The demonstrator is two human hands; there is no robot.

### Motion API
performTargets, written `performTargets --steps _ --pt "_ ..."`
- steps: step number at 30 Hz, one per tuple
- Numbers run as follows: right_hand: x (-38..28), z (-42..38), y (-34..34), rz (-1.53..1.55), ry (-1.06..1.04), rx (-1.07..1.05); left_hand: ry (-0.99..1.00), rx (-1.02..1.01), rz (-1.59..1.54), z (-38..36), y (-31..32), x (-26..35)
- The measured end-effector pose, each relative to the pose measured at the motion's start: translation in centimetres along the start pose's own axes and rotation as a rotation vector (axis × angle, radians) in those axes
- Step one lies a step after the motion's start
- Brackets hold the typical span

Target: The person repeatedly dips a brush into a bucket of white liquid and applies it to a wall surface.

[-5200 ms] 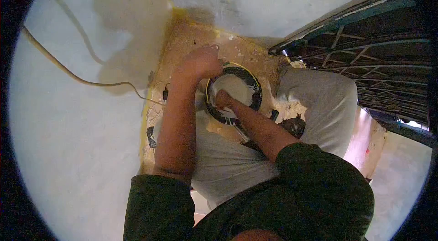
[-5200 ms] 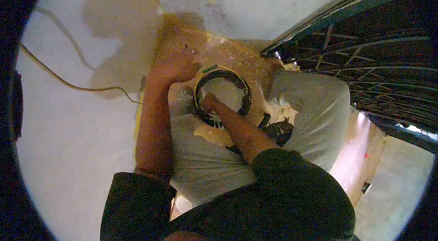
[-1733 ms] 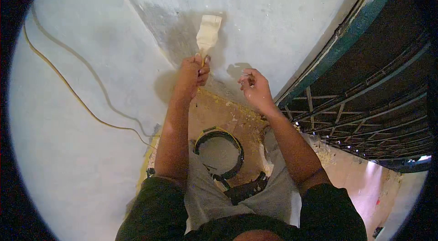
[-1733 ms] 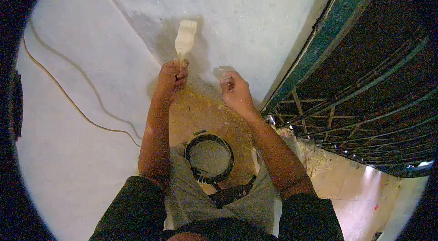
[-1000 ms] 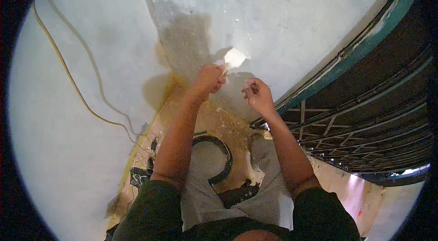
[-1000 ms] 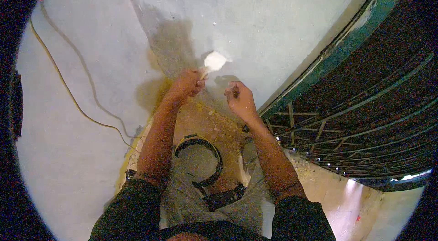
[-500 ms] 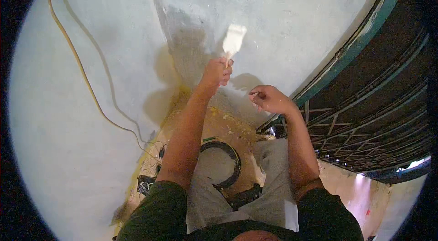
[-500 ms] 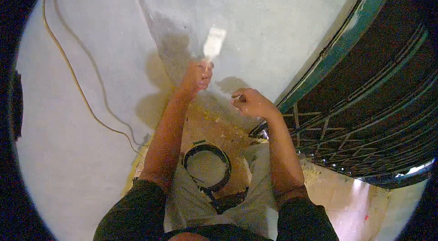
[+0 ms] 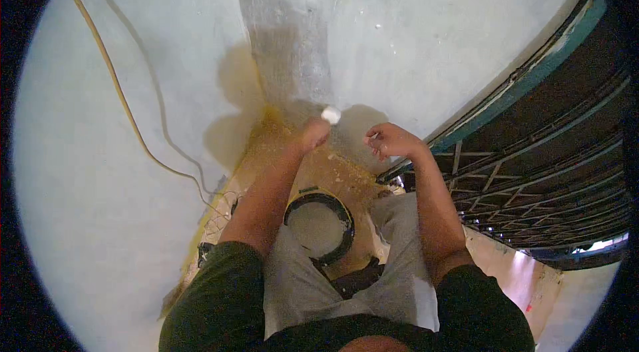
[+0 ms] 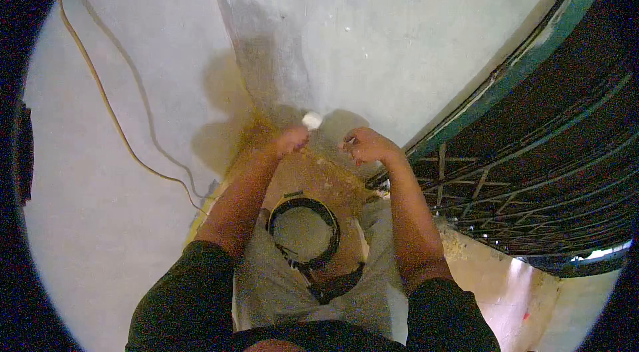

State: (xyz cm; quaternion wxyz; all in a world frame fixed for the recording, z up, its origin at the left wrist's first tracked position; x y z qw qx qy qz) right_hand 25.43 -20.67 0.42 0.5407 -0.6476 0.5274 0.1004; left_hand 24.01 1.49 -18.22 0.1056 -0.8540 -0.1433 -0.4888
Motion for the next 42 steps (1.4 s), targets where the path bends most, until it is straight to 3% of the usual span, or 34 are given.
performTargets --steps 3,5,9,11,12,14,15,17,19,24,26,27,29,30,31,32,33,35,36,38,40,42 --pt "-0.1 0.4 0.3 -0.043 0.019 -0.007 -0.027 -0.014 -0.018 1.0 0.7 -0.2" --pt "-0.8 0.3 0.3 -0.041 0.05 -0.028 0.378 0.149 0.659 -5.3 0.1 6.9" --pt "-1.0 0.2 0.5 -0.041 0.051 -0.06 0.213 0.208 0.367 -7.4 -1.9 9.5" --pt "-0.5 0.2 0.7 -0.039 0.055 -0.067 0.9 0.204 0.598 -6.3 -3.1 10.0" --pt "-0.4 0.0 0.7 -0.031 0.007 -0.057 0.901 0.201 0.605 -7.0 -4.1 10.8" --pt "-0.1 0.2 0.9 -0.019 -0.044 -0.043 0.155 -0.297 -0.483 -8.1 -5.0 11.1" --pt "0.4 0.5 1.1 -0.055 -0.017 -0.059 0.156 -0.297 -0.477 -9.6 -4.8 12.3" --pt "1.5 1.0 1.5 -0.085 0.012 -0.073 0.351 -0.208 -0.437 -11.9 -4.2 14.1" --pt "1.5 1.2 1.6 -0.208 -0.095 -0.044 0.328 -0.136 -0.351 -11.4 -3.5 13.4" --pt "2.6 1.7 1.9 -0.226 0.0 -0.053 0.341 0.068 0.006 -5.2 -2.0 7.2" --pt "2.6 2.0 2.1 -0.255 0.002 -0.077 0.047 0.135 0.228 -0.3 -1.5 1.5" --pt "2.1 2.0 2.1 -0.225 0.075 -0.101 0.046 0.13 0.22 1.4 -1.6 -0.4" --pt "2.7 2.4 2.6 -0.196 0.152 -0.133 0.302 -0.037 0.816 3.1 -1.2 -3.0" --pt "3.2 3.2 3.0 -0.323 0.021 -0.072 0.299 -0.04 0.811 2.0 -0.7 -2.7" --pt "3.2 3.7 3.0 -0.45 -0.112 -0.01 0.031 0.013 0.592 0.2 -0.6 -2.4" --pt "3.1 3.9 2.9 -0.455 -0.111 -0.011 -0.23 0.064 0.367 -1.0 -0.7 -2.7" --pt "3.1 4.2 3.1 -0.371 -0.035 -0.078 -0.228 0.063 0.363 0.5 -0.6 -3.9" --pt "1.6 4.0 3.1 -0.293 0.048 -0.146 0.654 -0.168 1.547 3.9 3.1 -5.5" --pt "0.1 3.3 2.9 -0.232 0.14 -0.171 0.654 -0.168 1.537 3.1 3.7 -4.5" --pt "0.4 2.9 3.2 -0.175 0.233 -0.201 0.074 0.096 0.645 -0.3 2.0 -0.8" --pt "1.9 4.1 4.0 -0.387 -0.096 -0.196 0.069 0.038 0.499 -4.6 1.3 3.8" --pt "3.5 5.1 4.6 -0.422 -0.129 -0.2 0.061 -0.023 0.357 -4.9 1.1 4.5"
Point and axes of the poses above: each hand's wrist, its own z-axis towards the middle knuckle, its own y-axis out of the palm, x = y × z, the point moved 5 cm from there along z, towards the middle knuckle, and after that the axes turned 2 degrees about -y, right-handed, at the moved point
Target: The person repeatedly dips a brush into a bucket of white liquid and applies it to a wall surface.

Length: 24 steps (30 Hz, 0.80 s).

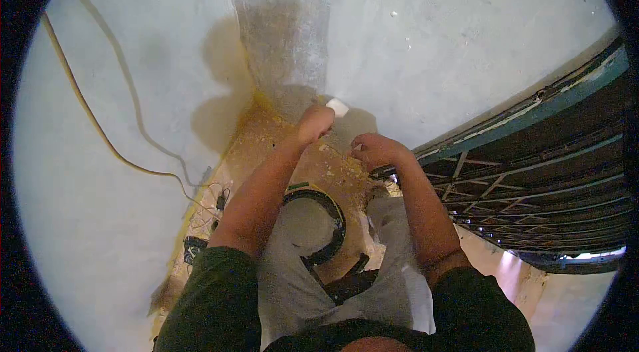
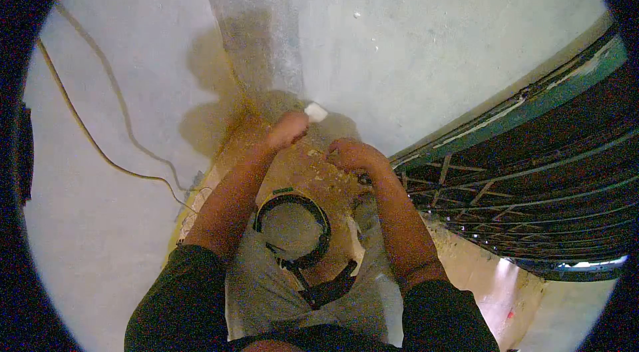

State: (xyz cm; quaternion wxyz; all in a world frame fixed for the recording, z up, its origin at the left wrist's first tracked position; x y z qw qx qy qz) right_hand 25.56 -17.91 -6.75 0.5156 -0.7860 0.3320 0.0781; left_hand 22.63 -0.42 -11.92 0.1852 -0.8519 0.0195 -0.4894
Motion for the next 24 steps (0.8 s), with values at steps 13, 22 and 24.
performTargets --steps 13,22,24 --pt "-2.4 -3.1 -0.7 0.341 0.203 -0.064 0.242 -0.152 -0.636 -7.1 -3.5 8.9" --pt "-1.7 -2.5 -0.6 0.138 0.22 -0.074 0.297 0.195 -0.193 2.6 -0.9 -1.8" --pt "-1.1 -1.9 -0.5 0.098 0.213 -0.025 0.44 0.31 0.064 6.1 0.2 -6.1"
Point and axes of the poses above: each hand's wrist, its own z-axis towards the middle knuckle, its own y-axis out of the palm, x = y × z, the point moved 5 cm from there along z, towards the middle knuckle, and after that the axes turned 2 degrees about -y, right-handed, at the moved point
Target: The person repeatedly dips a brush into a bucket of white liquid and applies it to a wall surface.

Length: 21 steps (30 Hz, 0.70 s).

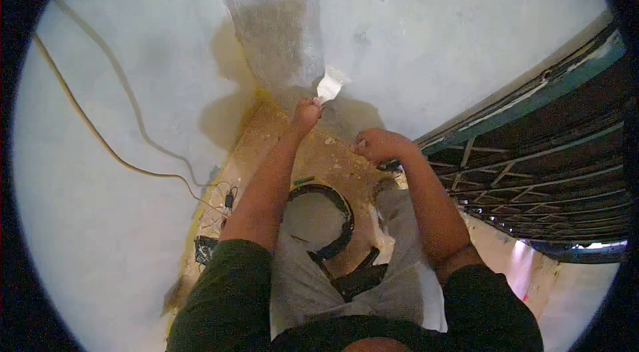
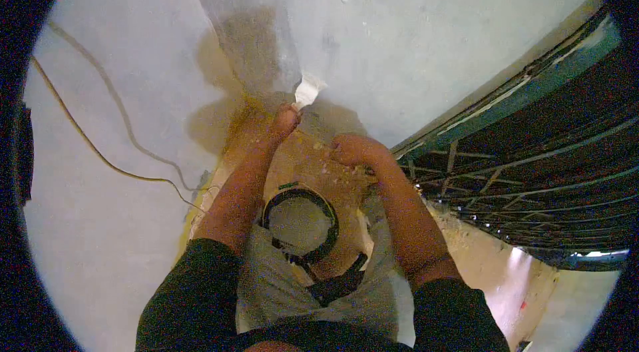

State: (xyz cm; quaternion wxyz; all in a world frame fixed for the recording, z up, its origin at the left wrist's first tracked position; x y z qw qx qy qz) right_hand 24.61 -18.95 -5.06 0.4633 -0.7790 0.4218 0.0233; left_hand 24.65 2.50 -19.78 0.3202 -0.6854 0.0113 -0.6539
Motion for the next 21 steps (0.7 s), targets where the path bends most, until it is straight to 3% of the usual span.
performTargets --steps 3,5,6,11,12,14,15,17,21 --pt "-1.3 0.0 -0.7 -0.001 0.034 0.019 -0.175 0.064 0.2 0.6 2.8 -8.2" --pt "-1.3 0.1 -0.4 0.039 0.082 -0.014 0.043 -0.105 0.659 -0.4 4.6 -9.5" --pt "-1.3 0.3 -0.4 0.007 0.036 0.009 0.039 -0.107 0.646 -0.7 4.7 -9.0" --pt "-2.1 2.0 0.4 -0.062 0.026 -0.108 -0.756 -0.5 0.362 -6.0 1.7 -2.8" --pt "-1.6 2.6 0.9 -0.1 0.011 -0.084 -0.758 -0.493 0.358 -6.5 2.8 -2.4" --pt "-1.5 2.6 0.9 -0.143 -0.009 -0.059 -0.482 0.259 0.257 -6.1 2.7 -1.0" --pt "-1.9 2.1 0.5 -0.125 -0.033 -0.032 -0.484 0.263 0.259 -4.8 3.2 -2.8" --pt "-1.4 2.1 0.6 -0.101 -0.061 0.0 0.105 -0.235 0.633 -0.6 6.5 -4.1" --pt "-0.1 2.9 1.3 -0.151 -0.088 0.006 -0.099 -0.243 0.346 0.0 2.2 2.0"
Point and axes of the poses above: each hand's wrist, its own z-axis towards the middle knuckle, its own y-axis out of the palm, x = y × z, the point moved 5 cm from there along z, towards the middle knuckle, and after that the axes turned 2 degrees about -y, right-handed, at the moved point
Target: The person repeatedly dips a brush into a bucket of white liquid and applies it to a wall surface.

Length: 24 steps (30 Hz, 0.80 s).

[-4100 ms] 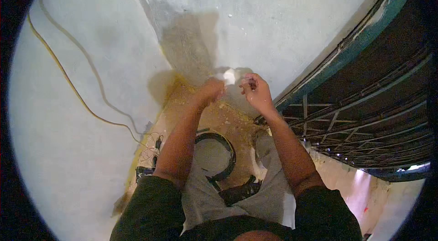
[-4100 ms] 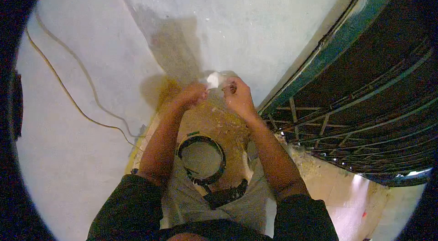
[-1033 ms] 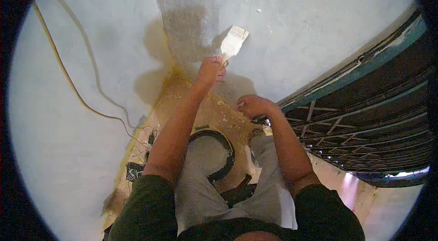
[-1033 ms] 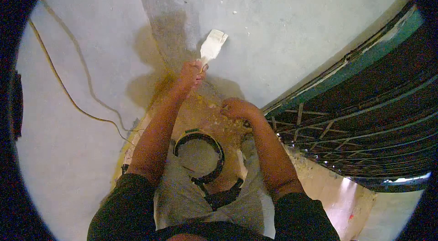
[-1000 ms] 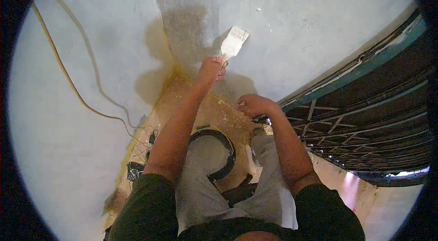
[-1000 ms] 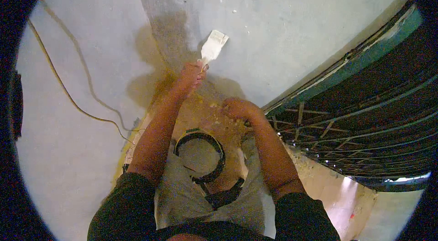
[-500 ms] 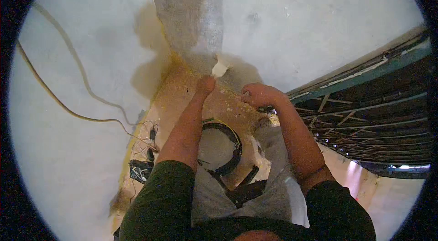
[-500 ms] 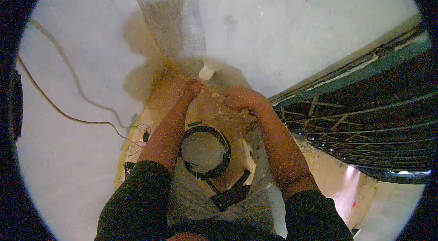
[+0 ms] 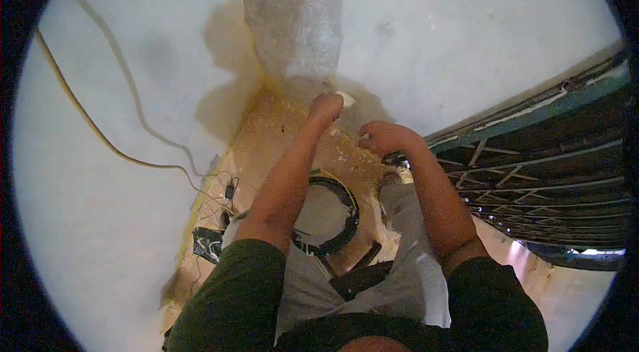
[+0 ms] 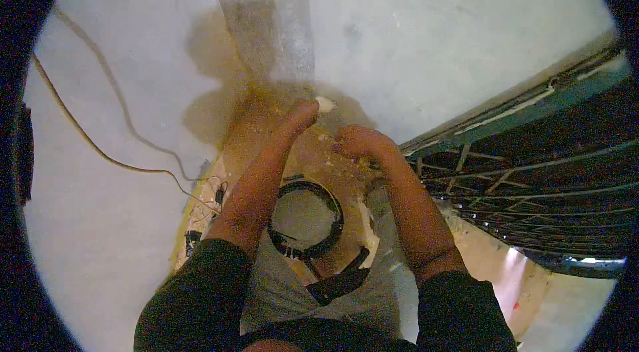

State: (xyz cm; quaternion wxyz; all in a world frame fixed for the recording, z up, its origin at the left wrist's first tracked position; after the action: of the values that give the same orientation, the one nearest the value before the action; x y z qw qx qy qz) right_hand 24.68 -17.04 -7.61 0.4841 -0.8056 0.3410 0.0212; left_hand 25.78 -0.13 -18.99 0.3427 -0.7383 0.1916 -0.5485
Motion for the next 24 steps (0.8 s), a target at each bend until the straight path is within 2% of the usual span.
performTargets --steps 2,4,6,8,9,10,11,12,14,15,16,17,19,21,23,24 --pt "-1.1 -0.7 -1.0 -0.006 -0.022 0.055 -0.346 -0.048 -0.778 -1.1 -0.6 -0.6" --pt "-2.2 -1.7 -1.7 0.13 0.124 -0.14 -0.404 -0.019 -0.831 -4.1 -4.8 4.5" --pt "-2.0 -2.3 -1.7 0.171 0.09 -0.08 -0.465 0.013 -0.887 -5.4 -6.9 6.6" --pt "-1.7 -2.2 -2.0 0.207 0.058 -0.016 0.471 0.449 0.144 -5.8 -10.8 11.9" --pt "-1.4 -1.8 -1.6 0.148 0.047 -0.072 0.478 0.447 0.158 -7.4 -13.1 14.5" --pt "-1.2 -1.6 -1.3 0.087 0.037 -0.127 0.161 0.298 -0.284 -9.6 -16.9 17.5" --pt "-1.1 -1.8 -1.4 0.091 0.032 -0.116 -0.167 0.134 -0.714 -11.1 -18.0 18.8" --pt "-0.8 -2.1 -1.4 0.131 0.047 -0.136 -0.16 0.136 -0.707 -11.2 -18.4 18.9" --pt "1.6 -1.6 0.1 0.166 0.062 -0.151 0.116 -0.059 -1.442 -11.1 -19.9 19.6" --pt "4.2 0.1 1.9 0.109 -0.069 0.012 0.123 -0.06 -1.44 -11.7 -20.7 20.1" --pt "3.7 -0.5 1.2 0.051 -0.198 0.172 0.118 0.026 -1.44 -13.0 -21.8 20.8" --pt "3.9 -0.8 1.0 0.052 -0.197 0.173 0.109 0.111 -1.437 -13.7 -22.7 20.9" --pt "0.4 -4.9 -2.0 0.091 0.112 -0.105 0.03 0.081 -1.365 -12.2 -21.8 18.7" --pt "0.9 -4.9 -1.7 0.062 0.093 -0.045 -0.051 0.052 -1.291 -10.4 -19.9 14.4" --pt "1.9 -4.3 -1.5 0.03 0.079 0.021 -0.302 0.009 -0.92 -8.8 -17.8 8.8" --pt "2.4 -3.6 -0.8 0.029 0.019 0.019 -0.302 0.004 -0.92 -8.6 -18.0 7.6"
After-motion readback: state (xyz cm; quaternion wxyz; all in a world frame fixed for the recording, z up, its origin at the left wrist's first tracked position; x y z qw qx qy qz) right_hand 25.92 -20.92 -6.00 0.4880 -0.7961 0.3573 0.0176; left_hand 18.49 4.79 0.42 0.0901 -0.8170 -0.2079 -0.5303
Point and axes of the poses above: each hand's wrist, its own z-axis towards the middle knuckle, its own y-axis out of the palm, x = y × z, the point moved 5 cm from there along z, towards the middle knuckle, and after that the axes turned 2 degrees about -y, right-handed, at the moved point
